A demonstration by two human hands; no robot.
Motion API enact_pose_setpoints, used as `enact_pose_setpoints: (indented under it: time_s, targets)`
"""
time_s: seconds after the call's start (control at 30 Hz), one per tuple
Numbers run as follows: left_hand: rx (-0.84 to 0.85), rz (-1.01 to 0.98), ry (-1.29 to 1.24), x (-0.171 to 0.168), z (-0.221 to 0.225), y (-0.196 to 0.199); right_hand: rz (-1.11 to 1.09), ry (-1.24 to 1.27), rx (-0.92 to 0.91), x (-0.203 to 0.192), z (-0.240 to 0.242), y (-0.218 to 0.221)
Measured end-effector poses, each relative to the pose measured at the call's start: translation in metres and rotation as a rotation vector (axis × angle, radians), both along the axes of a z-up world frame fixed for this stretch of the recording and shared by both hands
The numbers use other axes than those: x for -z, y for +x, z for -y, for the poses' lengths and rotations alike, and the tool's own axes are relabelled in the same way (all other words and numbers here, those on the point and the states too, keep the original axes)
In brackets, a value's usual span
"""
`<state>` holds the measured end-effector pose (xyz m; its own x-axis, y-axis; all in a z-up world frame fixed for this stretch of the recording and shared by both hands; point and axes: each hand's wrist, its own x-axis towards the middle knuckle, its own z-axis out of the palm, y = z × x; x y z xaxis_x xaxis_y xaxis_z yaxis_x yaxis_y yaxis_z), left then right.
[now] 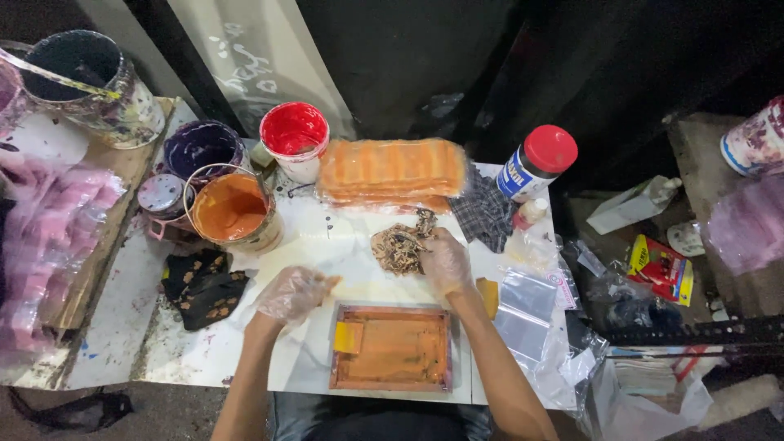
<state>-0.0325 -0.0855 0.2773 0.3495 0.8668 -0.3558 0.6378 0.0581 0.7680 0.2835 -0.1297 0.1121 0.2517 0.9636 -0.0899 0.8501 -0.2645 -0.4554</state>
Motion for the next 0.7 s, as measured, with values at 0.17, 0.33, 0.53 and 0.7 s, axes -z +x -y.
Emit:
enact_pose_setpoints:
  time_s: [0.17,0.33,0.53,0.7]
  targets:
    - [0.584,-0.503,-0.254,-0.027,0.007,-0.001,-0.020,0.018,0.194,0.004,0.003,0.000]
    - [0.606,-0.473,-0.231,0.038,0.004,0.008,-0.041,0.001,0.179,-0.038,0.010,-0.006]
    - [0.524,-0.505,0.121,0.035,0.014,0.031,-0.102,0.043,0.168,-0.038,0.013,-0.005]
    - [0.454,-0.343,0.100,0.074,0.016,0.034,-0.038,0.010,0.180,0.002,0.002,0.017]
